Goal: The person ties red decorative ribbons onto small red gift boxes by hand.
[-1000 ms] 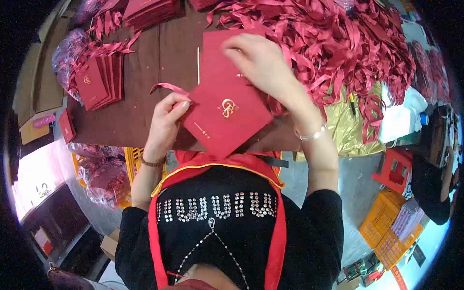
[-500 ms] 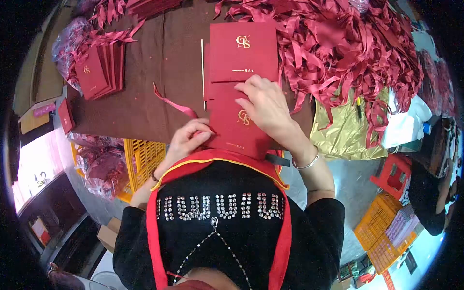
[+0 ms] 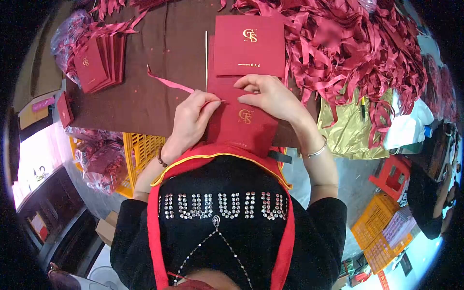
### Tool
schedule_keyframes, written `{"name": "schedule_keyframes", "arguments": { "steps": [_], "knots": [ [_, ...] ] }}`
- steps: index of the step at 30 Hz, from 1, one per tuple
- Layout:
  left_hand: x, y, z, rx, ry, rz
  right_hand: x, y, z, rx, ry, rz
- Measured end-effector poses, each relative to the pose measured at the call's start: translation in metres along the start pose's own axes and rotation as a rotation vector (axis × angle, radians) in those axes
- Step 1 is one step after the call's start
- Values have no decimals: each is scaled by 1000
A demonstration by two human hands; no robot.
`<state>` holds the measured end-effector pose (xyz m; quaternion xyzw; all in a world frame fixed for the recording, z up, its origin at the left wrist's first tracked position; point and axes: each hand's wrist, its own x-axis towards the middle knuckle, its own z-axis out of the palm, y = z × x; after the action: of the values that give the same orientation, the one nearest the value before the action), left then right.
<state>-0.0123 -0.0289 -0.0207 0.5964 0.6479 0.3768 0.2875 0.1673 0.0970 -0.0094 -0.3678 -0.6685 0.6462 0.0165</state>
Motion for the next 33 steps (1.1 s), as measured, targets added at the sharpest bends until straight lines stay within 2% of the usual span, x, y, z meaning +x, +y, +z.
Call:
{"name": "schedule_keyframes", "arguments": {
  "steps": [6, 11, 17, 23, 30, 33],
  "knots": [
    [2, -1, 6, 43, -5, 20, 1, 2, -1, 116, -30, -45],
    [4, -3, 8, 86, 44, 56, 2, 5, -11, 169, -152, 30],
    [8, -3, 12, 120, 98, 160, 5, 13, -7, 129, -124, -78],
    [8, 0, 12, 149, 89, 172, 0, -2, -5, 159, -142, 50],
    [10, 4, 9, 179, 53, 187, -2, -1, 1, 181, -120, 33],
    [13, 7, 7, 211, 25, 197, -3, 0, 3, 124, -66, -40]
  ]
}}
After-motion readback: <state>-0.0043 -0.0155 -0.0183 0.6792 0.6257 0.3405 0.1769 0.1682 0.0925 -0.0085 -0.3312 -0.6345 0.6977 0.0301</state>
